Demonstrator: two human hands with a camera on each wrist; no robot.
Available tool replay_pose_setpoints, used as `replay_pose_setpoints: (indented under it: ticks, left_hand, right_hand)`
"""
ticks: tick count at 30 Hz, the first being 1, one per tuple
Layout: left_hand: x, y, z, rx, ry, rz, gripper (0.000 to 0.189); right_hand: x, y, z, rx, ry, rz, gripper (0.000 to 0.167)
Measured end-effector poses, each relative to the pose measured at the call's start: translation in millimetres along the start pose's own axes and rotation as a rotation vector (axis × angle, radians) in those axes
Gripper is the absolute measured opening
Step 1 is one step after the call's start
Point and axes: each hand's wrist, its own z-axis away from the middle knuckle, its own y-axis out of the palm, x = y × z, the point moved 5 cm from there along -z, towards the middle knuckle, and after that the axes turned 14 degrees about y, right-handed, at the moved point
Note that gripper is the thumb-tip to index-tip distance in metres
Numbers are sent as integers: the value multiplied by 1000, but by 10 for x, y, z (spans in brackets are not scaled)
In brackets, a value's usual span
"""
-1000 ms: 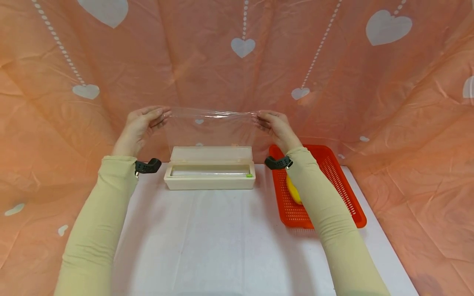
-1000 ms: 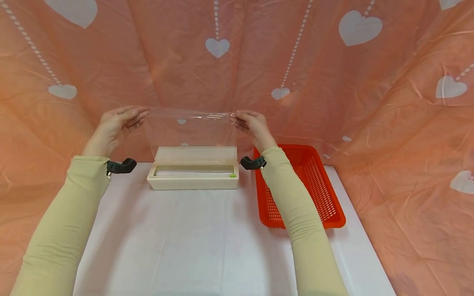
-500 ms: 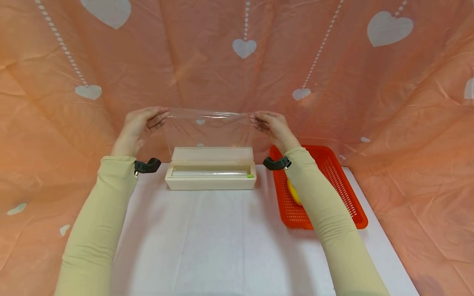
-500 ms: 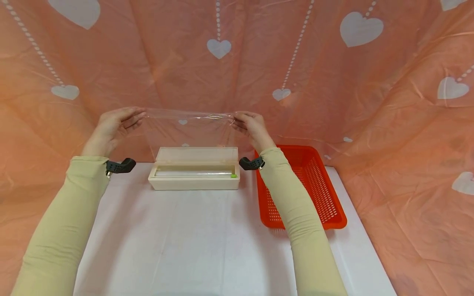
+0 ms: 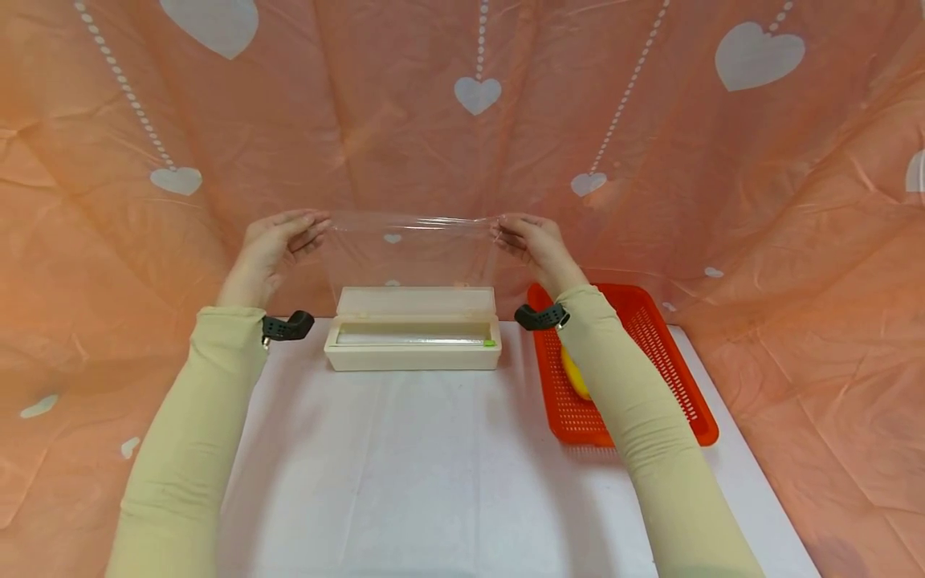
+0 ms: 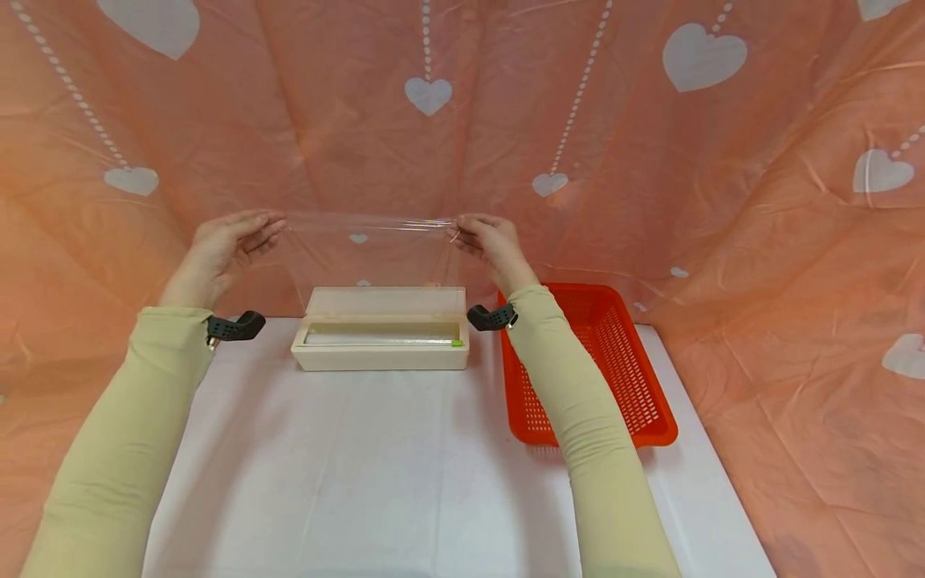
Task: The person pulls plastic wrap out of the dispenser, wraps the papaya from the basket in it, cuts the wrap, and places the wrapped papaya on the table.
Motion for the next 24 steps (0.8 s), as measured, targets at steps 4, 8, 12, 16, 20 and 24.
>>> replay_pose_setpoints:
  ticks: [4,8,12,16,20,24]
  left_hand:
    - [-3,26,9,9,6,-7,20]
    - [2,59,5,-6,-4,2,20]
    - [18,58,3,-11,-17,5,23]
    - [31,42,-1,-9,-13,11,26]
    - [43,23,4,5,-12,5,25]
    - [42,-4,23,21,-13,-3,20]
  right_hand:
    - [12,-11,9,4,-12,-10,24]
    - [37,-25,12,8,-24,-49,23]
    - [43,-39,11,11,-25,-65,29]
    - [35,-31,0,24,-25,-66,41]
    - [19,-31,11,24,-34,-27,41]
    - [-2,-33,29,25,-34,7,35]
